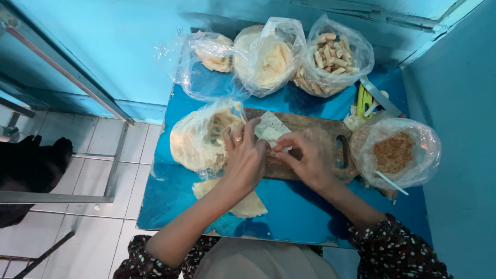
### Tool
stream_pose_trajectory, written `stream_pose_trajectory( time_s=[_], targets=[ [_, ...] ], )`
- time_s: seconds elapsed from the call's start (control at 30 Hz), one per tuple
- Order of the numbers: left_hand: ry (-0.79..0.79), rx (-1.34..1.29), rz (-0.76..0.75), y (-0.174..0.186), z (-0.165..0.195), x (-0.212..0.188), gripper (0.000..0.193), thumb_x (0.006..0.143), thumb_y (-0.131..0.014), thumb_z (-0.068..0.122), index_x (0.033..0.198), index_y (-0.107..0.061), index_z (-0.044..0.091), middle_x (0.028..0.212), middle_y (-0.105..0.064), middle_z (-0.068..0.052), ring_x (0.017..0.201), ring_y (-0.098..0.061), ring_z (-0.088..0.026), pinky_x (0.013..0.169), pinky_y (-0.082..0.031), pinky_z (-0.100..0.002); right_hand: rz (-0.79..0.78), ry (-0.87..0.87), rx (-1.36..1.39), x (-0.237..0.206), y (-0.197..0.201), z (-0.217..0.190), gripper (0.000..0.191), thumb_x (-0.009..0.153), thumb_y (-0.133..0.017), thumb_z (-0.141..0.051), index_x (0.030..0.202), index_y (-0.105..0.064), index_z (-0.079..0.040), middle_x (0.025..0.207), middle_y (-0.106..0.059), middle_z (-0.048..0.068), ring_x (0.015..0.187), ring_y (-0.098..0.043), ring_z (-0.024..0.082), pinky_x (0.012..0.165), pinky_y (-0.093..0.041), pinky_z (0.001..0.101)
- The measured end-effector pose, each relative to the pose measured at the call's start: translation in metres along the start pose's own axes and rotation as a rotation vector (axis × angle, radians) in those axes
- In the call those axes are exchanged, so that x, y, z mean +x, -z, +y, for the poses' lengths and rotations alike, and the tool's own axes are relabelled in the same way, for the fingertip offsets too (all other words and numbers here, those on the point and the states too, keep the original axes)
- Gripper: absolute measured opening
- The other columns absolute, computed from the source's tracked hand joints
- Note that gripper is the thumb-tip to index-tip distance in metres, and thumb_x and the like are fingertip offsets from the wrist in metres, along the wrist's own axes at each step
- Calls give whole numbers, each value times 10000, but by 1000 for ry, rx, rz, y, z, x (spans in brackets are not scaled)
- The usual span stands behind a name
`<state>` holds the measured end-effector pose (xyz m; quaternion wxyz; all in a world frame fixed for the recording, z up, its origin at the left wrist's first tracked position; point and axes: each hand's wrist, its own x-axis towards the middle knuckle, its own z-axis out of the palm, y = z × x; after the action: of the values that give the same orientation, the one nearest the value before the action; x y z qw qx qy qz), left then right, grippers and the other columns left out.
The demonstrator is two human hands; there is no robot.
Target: The person sits at a small blue table and assembles filled snacks from thin square pastry sheets. They take a wrapper, place a portion of brown filling from a covered bowl onto it, then fold and pinch the wrapper closed, setting the finished piece on the cutting board, repeating with more wrappers.
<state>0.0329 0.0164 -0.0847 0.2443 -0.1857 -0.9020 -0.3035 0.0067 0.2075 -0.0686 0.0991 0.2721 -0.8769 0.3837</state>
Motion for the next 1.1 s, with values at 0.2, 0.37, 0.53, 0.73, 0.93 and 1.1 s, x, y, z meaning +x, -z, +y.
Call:
stream_pose_trajectory(
  time_s=[0.2, 0.37, 0.53, 0.73, 0.93, 1.1],
  targets=[
    [3, -50, 87, 3, 3, -2, 74, 842, -678, 54, 910, -706, 38, 1546, -398, -224, 1307, -407, -439, 1130, -233, -683, -28, -58, -179, 9, 2, -5, 178, 831, -823, -170, 973, -726, -121, 831, -723, -13, 719, -675, 166, 794, -457, 363],
    [-3, 12, 2, 5, 4, -2, 71, 801, -703, 65, 869, -712, 44, 1575, -360, -211, 1341, -404, -434, 1123, -194, -749, -61, -310, 11, 15, -2, -7, 198, 849, -800, -232, 1002, -707, -148, 871, -698, -49, 694, -659, 123, 685, -529, 333],
    [-2, 15, -37, 6, 5, -1, 98, 779, -717, 82, 862, -705, 31, 1561, -353, -219, 1361, -398, -447, 1104, -178, -775, 108, 83, -237, 8, 4, -12, 246, 813, -839, -218, 1017, -715, -162, 869, -696, -26, 865, -626, 238, 809, -433, 408],
    [-3, -45, 88, 2, 3, -1, 134, 852, -707, 93, 976, -734, 51, 1552, -380, -193, 1341, -413, -433, 1132, -200, -747, 77, 187, -324, 10, 5, -15, 214, 909, -770, -230, 1093, -687, -159, 952, -714, -33, 936, -642, 208, 872, -413, 419],
    [-74, 124, 90, -5, 1, -5, 180, 868, -671, 92, 1036, -713, 42, 1600, -351, -193, 1350, -436, -382, 1143, -215, -736, 6, 65, -369, 18, -5, -20, 206, 891, -714, -187, 1091, -679, -154, 927, -715, -23, 968, -614, 260, 852, -401, 459],
    [-87, 187, 140, -6, 3, -7, 327, 903, -648, 90, 1228, -665, 52, 1640, -291, -184, 1402, -416, -354, 1160, -213, -739, 86, 29, -449, 31, -13, -13, 269, 884, -711, -217, 1125, -636, -127, 1059, -668, 68, 1035, -583, 299, 836, -398, 492]
  ],
)
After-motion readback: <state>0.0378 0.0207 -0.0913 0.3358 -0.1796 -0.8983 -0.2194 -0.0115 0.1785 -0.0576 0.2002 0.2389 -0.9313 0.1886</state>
